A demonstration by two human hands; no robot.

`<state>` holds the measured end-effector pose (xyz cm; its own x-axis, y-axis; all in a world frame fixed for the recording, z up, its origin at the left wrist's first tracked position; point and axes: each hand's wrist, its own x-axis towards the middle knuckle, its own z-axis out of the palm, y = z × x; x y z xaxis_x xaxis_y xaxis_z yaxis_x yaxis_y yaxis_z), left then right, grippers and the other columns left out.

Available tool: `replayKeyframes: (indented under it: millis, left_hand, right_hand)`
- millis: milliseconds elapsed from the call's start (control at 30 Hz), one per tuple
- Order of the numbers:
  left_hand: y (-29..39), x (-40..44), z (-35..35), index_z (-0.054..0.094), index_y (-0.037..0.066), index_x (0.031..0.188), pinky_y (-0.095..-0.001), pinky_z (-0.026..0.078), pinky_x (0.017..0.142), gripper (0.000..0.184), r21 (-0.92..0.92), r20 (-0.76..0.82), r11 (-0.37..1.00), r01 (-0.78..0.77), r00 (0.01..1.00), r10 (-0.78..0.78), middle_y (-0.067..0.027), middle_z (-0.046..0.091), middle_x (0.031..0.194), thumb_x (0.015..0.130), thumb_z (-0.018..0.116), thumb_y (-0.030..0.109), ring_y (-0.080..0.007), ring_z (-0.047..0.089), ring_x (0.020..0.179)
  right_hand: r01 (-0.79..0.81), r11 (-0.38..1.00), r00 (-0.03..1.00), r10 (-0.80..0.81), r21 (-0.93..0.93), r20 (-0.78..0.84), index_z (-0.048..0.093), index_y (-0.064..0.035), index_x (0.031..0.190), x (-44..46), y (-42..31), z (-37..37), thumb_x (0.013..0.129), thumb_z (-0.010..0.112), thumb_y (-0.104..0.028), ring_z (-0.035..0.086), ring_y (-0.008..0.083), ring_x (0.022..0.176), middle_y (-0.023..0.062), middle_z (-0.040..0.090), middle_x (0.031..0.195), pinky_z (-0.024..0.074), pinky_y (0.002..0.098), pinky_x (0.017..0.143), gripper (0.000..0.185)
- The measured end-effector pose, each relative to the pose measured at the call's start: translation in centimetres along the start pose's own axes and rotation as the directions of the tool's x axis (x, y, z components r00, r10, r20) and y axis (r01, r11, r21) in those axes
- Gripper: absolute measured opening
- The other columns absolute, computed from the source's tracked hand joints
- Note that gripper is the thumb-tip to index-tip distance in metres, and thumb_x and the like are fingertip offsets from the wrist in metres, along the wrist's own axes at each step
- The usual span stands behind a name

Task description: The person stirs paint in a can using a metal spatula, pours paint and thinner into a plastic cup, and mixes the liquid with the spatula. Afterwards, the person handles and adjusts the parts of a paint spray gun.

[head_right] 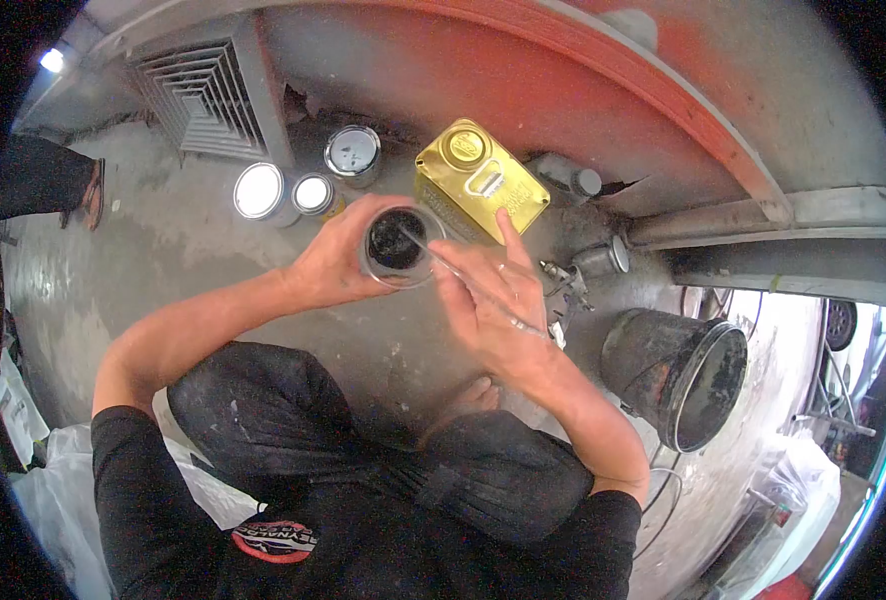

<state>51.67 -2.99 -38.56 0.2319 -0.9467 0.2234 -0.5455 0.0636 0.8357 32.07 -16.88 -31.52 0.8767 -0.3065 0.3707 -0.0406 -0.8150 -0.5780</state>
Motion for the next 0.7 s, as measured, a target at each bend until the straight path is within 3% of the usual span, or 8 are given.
replayKeyframes:
  millis: [100, 200, 333, 433, 533, 700]
  left_hand:
    - [0.0, 0.2, -0.1, 0.048, 0.004, 0.143, -0.0452, 0.047, 0.108, 0.089, 0.025, -0.005, 1.000, -0.009, 1.000, 0.009, -0.0185, 0.058, 0.137, 0.067, 0.092, 0.021, -0.0373, 0.057, 0.128]
    - [0.3, 0.3, -0.3, 0.048, 0.003, 0.143, -0.0434, 0.047, 0.110, 0.089, 0.037, -0.063, 0.999, 0.010, 0.998, -0.008, -0.0181, 0.059, 0.137, 0.068, 0.092, 0.019, -0.0339, 0.058, 0.129]
    - [-0.3, 0.7, -0.3, 0.047, 0.002, 0.143, -0.0404, 0.046, 0.112, 0.089, -0.118, -0.130, 0.986, 0.119, 0.982, -0.135, -0.0170, 0.060, 0.136, 0.069, 0.093, 0.017, -0.0280, 0.059, 0.130]
    - [-0.9, 0.8, -0.1, 0.047, 0.002, 0.143, -0.0398, 0.047, 0.112, 0.088, -0.171, -0.173, 0.974, 0.147, 0.969, -0.177, -0.0169, 0.062, 0.135, 0.069, 0.092, 0.019, -0.0273, 0.059, 0.130]
    - [-1.2, 0.9, -0.1, 0.047, 0.002, 0.141, -0.0410, 0.048, 0.110, 0.088, -0.152, -0.200, 0.979, 0.135, 0.966, -0.164, -0.0176, 0.062, 0.133, 0.069, 0.092, 0.023, -0.0304, 0.061, 0.128]
    - [-1.3, 0.9, -0.1, 0.045, 0.001, 0.145, -0.0399, 0.045, 0.114, 0.091, -0.114, -0.173, 0.986, 0.124, 0.975, -0.142, -0.0185, 0.060, 0.134, 0.069, 0.094, 0.020, -0.0271, 0.059, 0.129]
  right_hand:
    - [0.008, 1.000, 0.998, -0.007, 0.013, -0.061, 0.073, -0.0021, 0.098, -0.6, 0.8, 0.9, 0.095, 0.067, -0.004, 0.074, 0.0292, 0.080, 0.0105, 0.076, 0.093, 0.0409, 0.0543, 0.115, 0.007]
    - [-0.173, 0.981, 0.984, 0.177, 0.091, -0.028, 0.073, 0.0008, 0.098, -0.5, -0.1, 0.1, 0.099, 0.063, -0.006, 0.074, 0.0209, 0.078, 0.0090, 0.077, 0.086, 0.0444, 0.0491, 0.113, 0.013]
    - [-0.300, 0.922, 0.912, 0.353, 0.246, -0.208, 0.067, 0.0100, 0.114, -0.1, -1.7, -2.7, 0.104, 0.056, -0.008, 0.070, 0.0083, 0.082, 0.0070, 0.078, 0.080, 0.0474, 0.0422, 0.111, 0.024]
    - [-0.222, 0.936, 0.897, 0.306, 0.273, -0.318, 0.064, 0.0111, 0.114, 0.5, -3.1, -4.9, 0.107, 0.052, -0.012, 0.072, 0.0148, 0.081, 0.0134, 0.077, 0.080, 0.0446, 0.0459, 0.114, 0.027]
    - [-0.026, 0.939, 0.894, 0.175, 0.342, -0.412, 0.063, 0.0089, 0.108, 0.6, -2.2, -5.9, 0.109, 0.047, -0.017, 0.074, 0.0220, 0.080, 0.0190, 0.075, 0.078, 0.0401, 0.0522, 0.118, 0.030]
    - [0.021, 0.923, 0.891, 0.157, 0.385, -0.427, 0.060, 0.0067, 0.104, 0.6, -3.1, -7.4, 0.110, 0.043, -0.023, 0.075, 0.0326, 0.078, 0.0209, 0.072, 0.077, 0.0347, 0.0603, 0.120, 0.035]
